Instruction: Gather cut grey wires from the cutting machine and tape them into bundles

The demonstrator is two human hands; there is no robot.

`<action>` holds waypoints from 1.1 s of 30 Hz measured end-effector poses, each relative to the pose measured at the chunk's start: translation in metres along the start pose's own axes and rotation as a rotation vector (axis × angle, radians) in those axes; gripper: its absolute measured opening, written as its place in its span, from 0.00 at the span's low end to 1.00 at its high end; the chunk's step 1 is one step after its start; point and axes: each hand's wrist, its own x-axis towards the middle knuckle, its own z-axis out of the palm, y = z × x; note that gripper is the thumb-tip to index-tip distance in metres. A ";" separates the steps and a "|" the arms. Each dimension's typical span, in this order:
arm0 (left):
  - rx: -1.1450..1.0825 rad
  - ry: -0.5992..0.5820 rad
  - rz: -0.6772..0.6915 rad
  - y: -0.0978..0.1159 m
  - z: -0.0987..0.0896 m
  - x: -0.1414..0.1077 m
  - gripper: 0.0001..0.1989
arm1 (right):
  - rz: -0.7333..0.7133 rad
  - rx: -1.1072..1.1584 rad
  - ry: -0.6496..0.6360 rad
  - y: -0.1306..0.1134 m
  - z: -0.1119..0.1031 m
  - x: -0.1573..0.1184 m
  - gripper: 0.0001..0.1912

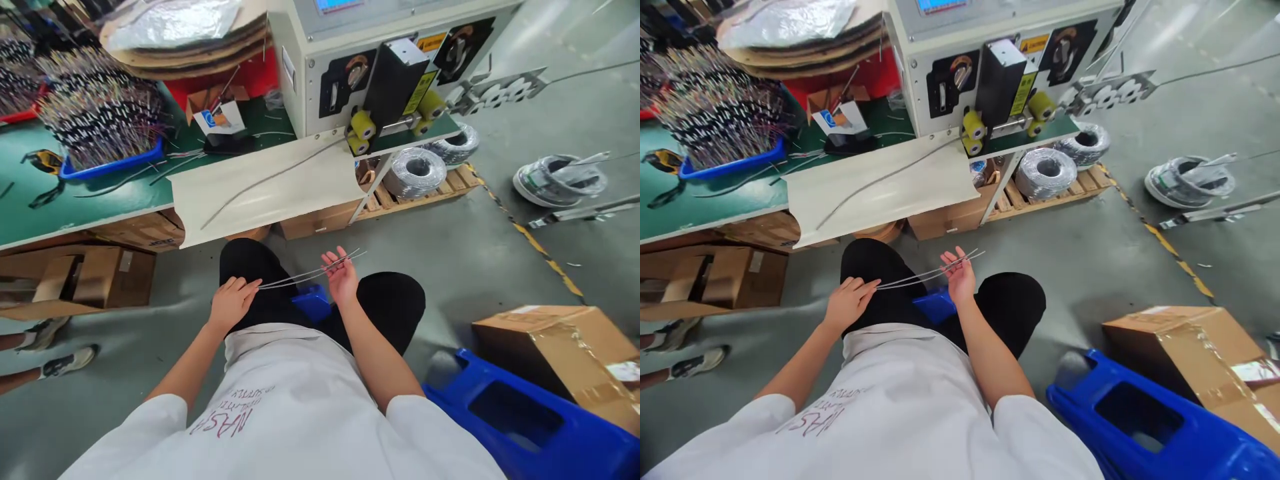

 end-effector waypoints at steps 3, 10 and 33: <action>-0.016 -0.024 0.023 0.001 0.005 0.005 0.19 | 0.027 -0.011 -0.005 0.002 0.000 0.003 0.22; -0.034 -0.041 -0.018 0.011 0.011 0.014 0.18 | 0.042 -0.057 0.029 0.012 -0.007 0.012 0.19; 0.074 0.442 0.053 0.037 -0.099 0.144 0.36 | 0.113 0.039 0.267 0.003 -0.048 0.062 0.13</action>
